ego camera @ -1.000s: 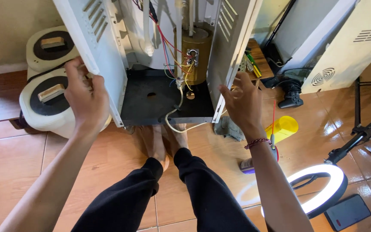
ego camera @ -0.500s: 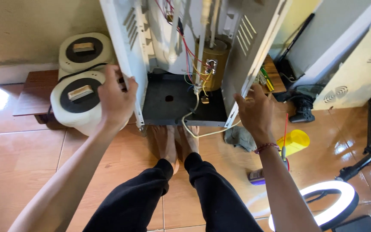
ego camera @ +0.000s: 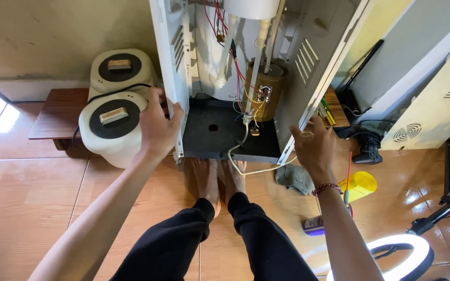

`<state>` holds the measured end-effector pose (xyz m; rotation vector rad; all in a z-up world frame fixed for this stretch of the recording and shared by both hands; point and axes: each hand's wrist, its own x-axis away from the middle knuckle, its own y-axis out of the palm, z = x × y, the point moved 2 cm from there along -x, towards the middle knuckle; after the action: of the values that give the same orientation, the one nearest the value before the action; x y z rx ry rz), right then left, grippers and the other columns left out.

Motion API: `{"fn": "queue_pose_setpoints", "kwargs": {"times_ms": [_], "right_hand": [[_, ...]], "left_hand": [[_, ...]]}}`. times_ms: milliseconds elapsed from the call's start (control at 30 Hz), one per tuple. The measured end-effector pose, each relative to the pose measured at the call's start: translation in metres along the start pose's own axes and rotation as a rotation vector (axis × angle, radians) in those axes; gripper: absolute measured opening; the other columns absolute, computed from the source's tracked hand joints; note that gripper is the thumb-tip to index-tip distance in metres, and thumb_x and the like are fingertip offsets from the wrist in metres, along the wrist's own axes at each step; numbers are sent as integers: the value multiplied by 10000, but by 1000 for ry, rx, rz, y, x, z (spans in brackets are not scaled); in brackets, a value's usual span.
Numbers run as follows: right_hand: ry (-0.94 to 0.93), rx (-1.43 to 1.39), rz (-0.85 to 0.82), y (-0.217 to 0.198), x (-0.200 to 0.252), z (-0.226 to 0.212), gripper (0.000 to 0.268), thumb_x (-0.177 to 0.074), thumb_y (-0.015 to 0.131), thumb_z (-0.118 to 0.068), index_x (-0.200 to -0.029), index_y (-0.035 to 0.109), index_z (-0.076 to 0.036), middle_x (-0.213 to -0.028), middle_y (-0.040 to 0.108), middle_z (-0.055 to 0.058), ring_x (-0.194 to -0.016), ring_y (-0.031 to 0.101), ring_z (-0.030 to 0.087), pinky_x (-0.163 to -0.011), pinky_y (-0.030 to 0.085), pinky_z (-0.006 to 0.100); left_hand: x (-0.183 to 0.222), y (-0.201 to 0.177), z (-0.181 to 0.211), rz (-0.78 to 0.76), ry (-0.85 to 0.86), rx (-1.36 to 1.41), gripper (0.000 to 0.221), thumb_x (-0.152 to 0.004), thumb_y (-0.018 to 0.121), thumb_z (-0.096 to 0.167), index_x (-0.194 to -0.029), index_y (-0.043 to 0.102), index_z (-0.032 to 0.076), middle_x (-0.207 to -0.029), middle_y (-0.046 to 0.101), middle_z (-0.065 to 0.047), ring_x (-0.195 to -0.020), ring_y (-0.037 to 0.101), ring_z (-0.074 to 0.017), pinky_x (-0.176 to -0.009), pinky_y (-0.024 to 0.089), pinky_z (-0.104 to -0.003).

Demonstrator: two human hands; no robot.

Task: Cleaning the interior components of a water dispenser with a spray and cloth, then reassembling the outer casing.

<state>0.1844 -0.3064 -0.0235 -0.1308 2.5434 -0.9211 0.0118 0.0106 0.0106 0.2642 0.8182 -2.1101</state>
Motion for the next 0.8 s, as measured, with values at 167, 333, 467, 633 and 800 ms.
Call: {"fn": "queue_pose_setpoints", "kwargs": {"times_ms": [167,333,467,633,800], "right_hand": [[1,16,9,7,-6,6,334,-932,790,-202,-1198,643,-61,-1121,747,208,-886,736,384,-744,610,527],[19,72,17,12,-9,10,365,-912,777,-248,-1183,638,-48,-1125,745,227,-930,722,450,-765,591,608],[88,105,-19,22,-22,22,393,-903,766,-316,-1185,659,-65,-1175,742,202,-1087,693,432,-890,563,597],[127,163,-40,22,-22,25,384,-923,743,-328,-1186,655,-63,-1183,741,192,-1093,693,425,-888,555,592],[106,194,-69,20,-24,19,384,-939,716,-316,-1157,634,-11,-1115,738,281,-1060,698,478,-865,558,605]], "left_hand": [[-5,2,-5,-59,-5,-78,289,-981,595,212,-1192,467,62,-1033,696,-302,-912,716,-491,-687,611,-558],[-12,17,-21,-108,50,-213,256,-983,555,193,-1163,433,57,-934,701,-280,-858,723,-474,-668,585,-578],[-21,34,-32,-146,52,-210,279,-965,529,102,-1197,414,-3,-889,674,-293,-802,724,-464,-609,591,-535],[-13,42,-33,-121,93,-266,321,-957,522,82,-1238,398,-12,-950,629,-287,-824,722,-451,-610,593,-510],[-14,42,-32,-173,50,-285,383,-969,496,115,-1296,359,-31,-1026,604,-231,-854,721,-421,-646,589,-518]]}}
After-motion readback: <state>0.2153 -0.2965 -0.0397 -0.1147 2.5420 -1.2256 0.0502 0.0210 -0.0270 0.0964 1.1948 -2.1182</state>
